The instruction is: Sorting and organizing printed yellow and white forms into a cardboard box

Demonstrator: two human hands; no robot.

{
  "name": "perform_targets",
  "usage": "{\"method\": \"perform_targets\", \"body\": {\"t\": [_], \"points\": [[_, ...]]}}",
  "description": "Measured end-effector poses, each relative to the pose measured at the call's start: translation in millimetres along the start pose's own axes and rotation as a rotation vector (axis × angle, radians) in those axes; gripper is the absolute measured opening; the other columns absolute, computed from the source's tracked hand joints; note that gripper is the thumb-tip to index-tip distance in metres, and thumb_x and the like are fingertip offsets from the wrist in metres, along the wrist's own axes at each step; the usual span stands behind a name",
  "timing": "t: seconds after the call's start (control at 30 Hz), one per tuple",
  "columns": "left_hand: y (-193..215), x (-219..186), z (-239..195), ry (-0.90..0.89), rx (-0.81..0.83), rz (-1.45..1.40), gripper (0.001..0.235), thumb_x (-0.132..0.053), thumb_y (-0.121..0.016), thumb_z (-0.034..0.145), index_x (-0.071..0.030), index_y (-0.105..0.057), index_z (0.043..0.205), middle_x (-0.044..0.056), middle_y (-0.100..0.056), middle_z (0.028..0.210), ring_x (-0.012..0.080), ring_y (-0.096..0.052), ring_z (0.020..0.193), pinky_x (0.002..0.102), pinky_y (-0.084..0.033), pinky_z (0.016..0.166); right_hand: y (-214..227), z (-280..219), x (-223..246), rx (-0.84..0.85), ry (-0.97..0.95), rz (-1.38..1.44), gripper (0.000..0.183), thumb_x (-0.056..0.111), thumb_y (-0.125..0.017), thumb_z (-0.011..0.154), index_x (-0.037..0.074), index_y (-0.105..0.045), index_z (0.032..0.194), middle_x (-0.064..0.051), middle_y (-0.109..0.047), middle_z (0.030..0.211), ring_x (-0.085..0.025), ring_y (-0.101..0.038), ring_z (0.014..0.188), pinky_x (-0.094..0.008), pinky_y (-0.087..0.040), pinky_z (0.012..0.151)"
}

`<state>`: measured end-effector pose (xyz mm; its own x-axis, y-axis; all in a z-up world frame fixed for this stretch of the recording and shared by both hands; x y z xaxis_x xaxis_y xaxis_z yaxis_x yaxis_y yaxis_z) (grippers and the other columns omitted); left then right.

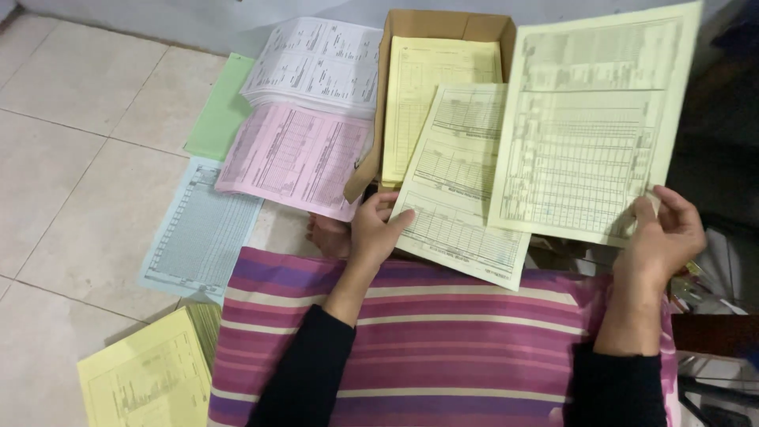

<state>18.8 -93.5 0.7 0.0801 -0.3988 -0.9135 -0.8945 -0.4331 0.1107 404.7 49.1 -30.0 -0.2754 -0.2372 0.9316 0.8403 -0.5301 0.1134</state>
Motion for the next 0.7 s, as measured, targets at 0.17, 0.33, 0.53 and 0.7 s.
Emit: {"method": "perform_targets", "body": {"t": [0.17,0.33,0.53,0.7], "points": [[-5.1,-3.3,6.3,-0.222,-0.073,0.098,0.040,-0.018,-0.075,0.082,-0.016,-0.066,0.121,0.010,-0.071,0.132,0.0313,-0.070,0.121,0.040,-0.059,0.100,-7.3,15.3,-19.3,-0.060,-0.262,0.022,0.040,-0.007,-0.069,0.087,0.012,-0.076,0.121,-0.001,-0.080,0.108,-0.007,-0.075,0.087,-0.018,-0.061,0.070],[14.6,-22.2,-2.1,-0.401,-0.092,0.230,0.029,-0.011,-0.073,0.090,-0.015,-0.067,0.118,0.008,-0.072,0.132,0.0392,-0.067,0.123,0.046,-0.058,0.103,0.2,30.8,-45.3,-0.058,-0.330,0.133,0.048,-0.010,-0.063,0.080,0.006,-0.075,0.124,-0.004,-0.076,0.093,-0.007,-0.069,0.063,-0.019,-0.047,0.048],[70.1,-78.5,-29.1,-0.452,-0.042,0.474,0.026,-0.011,-0.069,0.094,-0.015,-0.075,0.119,0.003,-0.074,0.129,0.0047,-0.038,0.038,0.023,-0.036,0.035,22.2,55.7,-71.3,-0.046,-0.180,-0.106,0.045,-0.006,-0.061,0.079,0.012,-0.077,0.116,-0.001,-0.081,0.102,-0.007,-0.080,0.092,-0.018,-0.067,0.082],[106.0,-89.4,-40.3,-0.499,0.082,0.499,0.028,-0.013,-0.067,0.095,-0.021,-0.077,0.119,0.002,-0.073,0.133,0.0030,-0.022,0.038,0.022,-0.024,0.034,27.3,76.1,-105.7,-0.021,-0.095,-0.172,0.047,-0.002,-0.051,0.076,0.012,-0.081,0.110,-0.005,-0.081,0.099,-0.007,-0.080,0.088,-0.018,-0.066,0.077]]}}
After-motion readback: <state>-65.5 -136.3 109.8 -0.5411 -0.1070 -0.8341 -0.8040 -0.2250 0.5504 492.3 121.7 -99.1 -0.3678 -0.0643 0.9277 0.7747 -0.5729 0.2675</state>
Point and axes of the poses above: each hand's wrist, its own z-axis towards the middle knuckle, its own y-axis out of the back of the hand, x = y × z, the point moved 2 cm from there along z, towards the middle knuckle
